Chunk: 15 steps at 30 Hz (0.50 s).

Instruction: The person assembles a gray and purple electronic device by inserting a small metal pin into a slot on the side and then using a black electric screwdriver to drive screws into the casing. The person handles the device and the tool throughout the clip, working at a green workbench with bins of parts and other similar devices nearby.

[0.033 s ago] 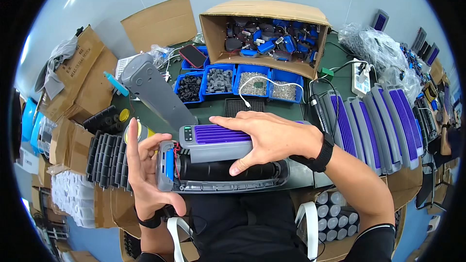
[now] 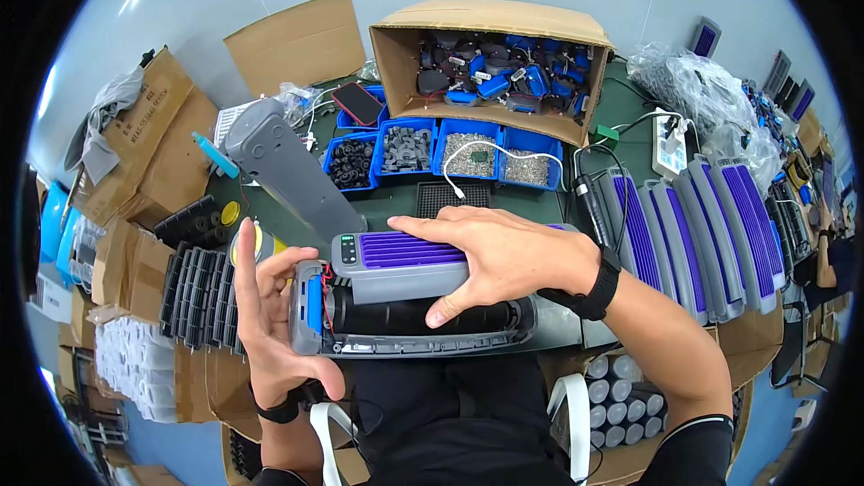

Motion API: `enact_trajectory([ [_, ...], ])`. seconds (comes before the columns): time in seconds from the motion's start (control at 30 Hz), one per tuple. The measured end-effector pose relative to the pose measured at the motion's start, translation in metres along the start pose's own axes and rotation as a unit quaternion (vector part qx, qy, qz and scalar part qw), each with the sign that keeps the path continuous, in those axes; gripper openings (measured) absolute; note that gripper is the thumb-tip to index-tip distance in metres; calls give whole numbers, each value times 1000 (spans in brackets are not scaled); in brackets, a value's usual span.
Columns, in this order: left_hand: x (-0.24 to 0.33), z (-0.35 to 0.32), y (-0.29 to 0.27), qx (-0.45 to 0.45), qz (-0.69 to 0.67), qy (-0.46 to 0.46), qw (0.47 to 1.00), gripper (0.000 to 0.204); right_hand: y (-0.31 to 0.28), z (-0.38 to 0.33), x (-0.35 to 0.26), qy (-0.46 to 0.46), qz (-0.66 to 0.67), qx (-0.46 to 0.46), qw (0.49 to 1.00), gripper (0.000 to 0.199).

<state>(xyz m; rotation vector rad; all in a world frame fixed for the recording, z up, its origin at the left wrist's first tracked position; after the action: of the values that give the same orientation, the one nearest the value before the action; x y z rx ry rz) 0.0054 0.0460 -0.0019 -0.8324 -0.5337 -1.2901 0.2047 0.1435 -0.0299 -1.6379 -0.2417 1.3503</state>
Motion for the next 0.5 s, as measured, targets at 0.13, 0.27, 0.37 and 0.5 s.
enact_trajectory([
  [0.13,1,-1,-3,21,3,-11,1000,174,-4,-3,-9,-1,-5,-8,1000,114],
  [0.27,0,0,-7,43,4,-18,999,174,-7,-8,-19,-19,20,-6,1000,114],
  [0.37,1,0,-9,43,5,-20,999,174,-7,-12,-25,-50,27,24,998,115],
  [0.5,2,1,-8,34,3,9,999,172,-6,-14,-39,-85,35,75,993,116],
])
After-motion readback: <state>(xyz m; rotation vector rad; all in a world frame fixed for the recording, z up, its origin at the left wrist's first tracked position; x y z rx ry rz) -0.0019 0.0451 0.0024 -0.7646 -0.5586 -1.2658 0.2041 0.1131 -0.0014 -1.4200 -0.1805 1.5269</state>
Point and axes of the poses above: each hand's wrist, its own z-axis towards the middle knuckle, its own y-axis out of the palm, x = y × z, the point moved 9 cm from there along z, towards the middle knuckle, and after that the axes turned 4 degrees about y, right-handed, at the moved point
